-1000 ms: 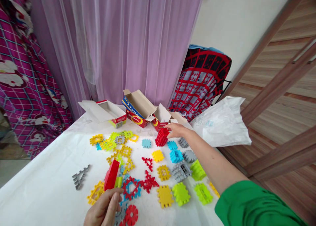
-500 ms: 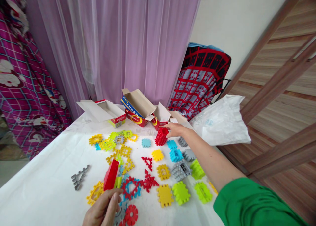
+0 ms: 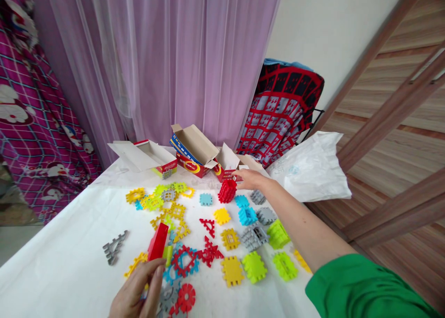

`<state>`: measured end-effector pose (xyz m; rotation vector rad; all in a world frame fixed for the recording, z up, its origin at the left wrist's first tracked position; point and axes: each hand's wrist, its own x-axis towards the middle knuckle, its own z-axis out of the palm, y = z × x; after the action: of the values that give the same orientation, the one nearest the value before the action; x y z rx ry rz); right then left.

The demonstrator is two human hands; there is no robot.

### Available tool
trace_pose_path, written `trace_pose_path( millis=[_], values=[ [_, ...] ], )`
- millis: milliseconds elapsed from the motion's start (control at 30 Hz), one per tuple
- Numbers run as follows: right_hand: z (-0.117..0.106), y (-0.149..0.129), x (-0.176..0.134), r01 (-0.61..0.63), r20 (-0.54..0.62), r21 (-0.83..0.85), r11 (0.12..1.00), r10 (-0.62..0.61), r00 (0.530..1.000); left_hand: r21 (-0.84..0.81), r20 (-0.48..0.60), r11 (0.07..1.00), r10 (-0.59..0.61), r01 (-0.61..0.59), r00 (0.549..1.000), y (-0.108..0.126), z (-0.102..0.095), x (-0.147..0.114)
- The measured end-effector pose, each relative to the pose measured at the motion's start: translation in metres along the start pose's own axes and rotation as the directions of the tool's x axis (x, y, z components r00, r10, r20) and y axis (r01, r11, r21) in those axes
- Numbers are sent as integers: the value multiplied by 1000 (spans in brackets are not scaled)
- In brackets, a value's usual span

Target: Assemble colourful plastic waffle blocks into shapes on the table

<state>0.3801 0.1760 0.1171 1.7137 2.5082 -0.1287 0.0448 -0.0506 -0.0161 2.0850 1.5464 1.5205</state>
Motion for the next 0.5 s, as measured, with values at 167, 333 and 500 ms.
trace_pose_path(
  millis=[167,333,500],
  values=[
    [3,-22,-23,58,-65,-50,997,-61,996,274,12,938,219,-214,976,-13,1,11],
    [26,-74,-57,212,-45,60,976,-209,977,462,135,881,47,-104,990,-34,8,1],
    [57,-128,-77,291,-25,156,944,-291,956,432,161,902,-53,-22,985,-41,6,1]
  ],
)
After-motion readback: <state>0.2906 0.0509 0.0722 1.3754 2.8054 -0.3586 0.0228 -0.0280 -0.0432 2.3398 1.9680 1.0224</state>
